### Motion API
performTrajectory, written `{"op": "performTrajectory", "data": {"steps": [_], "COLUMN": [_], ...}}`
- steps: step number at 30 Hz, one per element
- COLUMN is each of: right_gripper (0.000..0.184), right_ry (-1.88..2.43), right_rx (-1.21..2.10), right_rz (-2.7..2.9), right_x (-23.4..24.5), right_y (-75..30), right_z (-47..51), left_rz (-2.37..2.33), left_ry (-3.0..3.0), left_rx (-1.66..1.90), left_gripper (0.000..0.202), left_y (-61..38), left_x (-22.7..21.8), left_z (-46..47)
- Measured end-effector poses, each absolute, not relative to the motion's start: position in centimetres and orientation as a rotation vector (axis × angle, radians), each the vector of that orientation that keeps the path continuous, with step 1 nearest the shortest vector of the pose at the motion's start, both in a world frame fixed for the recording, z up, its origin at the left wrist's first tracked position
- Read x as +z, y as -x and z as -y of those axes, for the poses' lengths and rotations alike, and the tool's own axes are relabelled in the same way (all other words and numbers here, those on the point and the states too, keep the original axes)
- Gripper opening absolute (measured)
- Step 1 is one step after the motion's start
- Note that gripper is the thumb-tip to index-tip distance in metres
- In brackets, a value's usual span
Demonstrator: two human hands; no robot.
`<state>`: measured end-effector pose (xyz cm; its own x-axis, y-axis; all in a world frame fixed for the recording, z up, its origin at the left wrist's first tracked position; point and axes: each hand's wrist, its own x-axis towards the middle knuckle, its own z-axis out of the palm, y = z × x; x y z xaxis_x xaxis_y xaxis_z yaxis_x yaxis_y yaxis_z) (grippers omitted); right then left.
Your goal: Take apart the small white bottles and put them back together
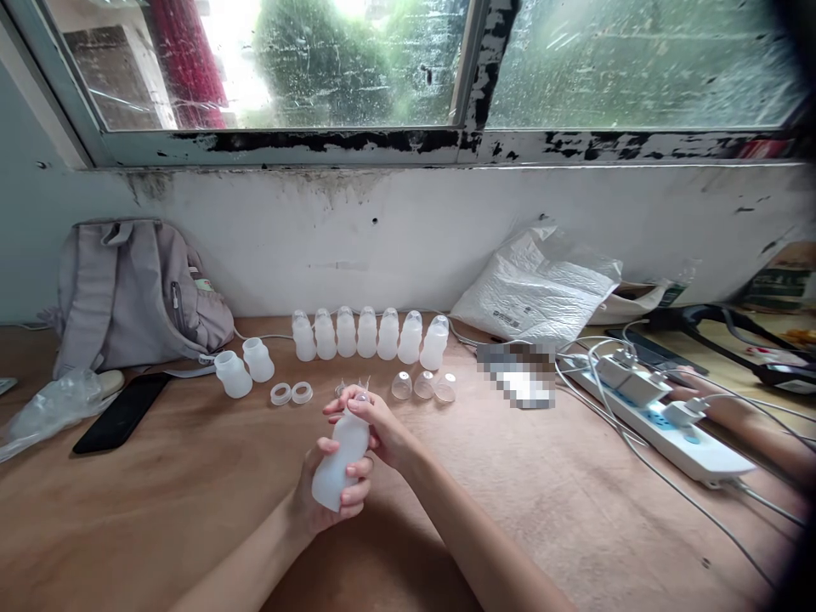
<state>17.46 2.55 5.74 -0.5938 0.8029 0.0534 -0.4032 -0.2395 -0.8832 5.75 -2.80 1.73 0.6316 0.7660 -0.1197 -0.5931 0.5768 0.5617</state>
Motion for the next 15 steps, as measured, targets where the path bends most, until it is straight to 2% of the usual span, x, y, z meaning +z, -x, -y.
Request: {"op": "performTrajectory", "data": {"steps": [4,7,11,15], "right_gripper": [0.047,0.037,0.025,0.023], "right_ry": [0.607,0.800,0.713,0.700], "right_rx": [1.804,1.566,1.592,1.581], "right_rz": [1.261,1.212,1.116,1.088], "right_x": [4.4,3.1,3.0,3.8], "right_y": [-17.7,-17.6,-17.4,-17.6], "right_z": [-3.4,-4.2,-4.4,-4.2], "left_rz": [-0.204,-0.133,-0.212,-0.386], "left_ry": [-0.441,-0.506,-0.523,-0.562], "left_rx": [0.835,0.830,0.824,0.800], "left_gripper": [0.044,0.044,0.047,0.049], "left_y": [-4.5,-3.1,-2.7,-3.6], "left_x": [1.1,1.3,1.9,2.4], "left_z": [2.3,1.7,1.3,1.2]}}
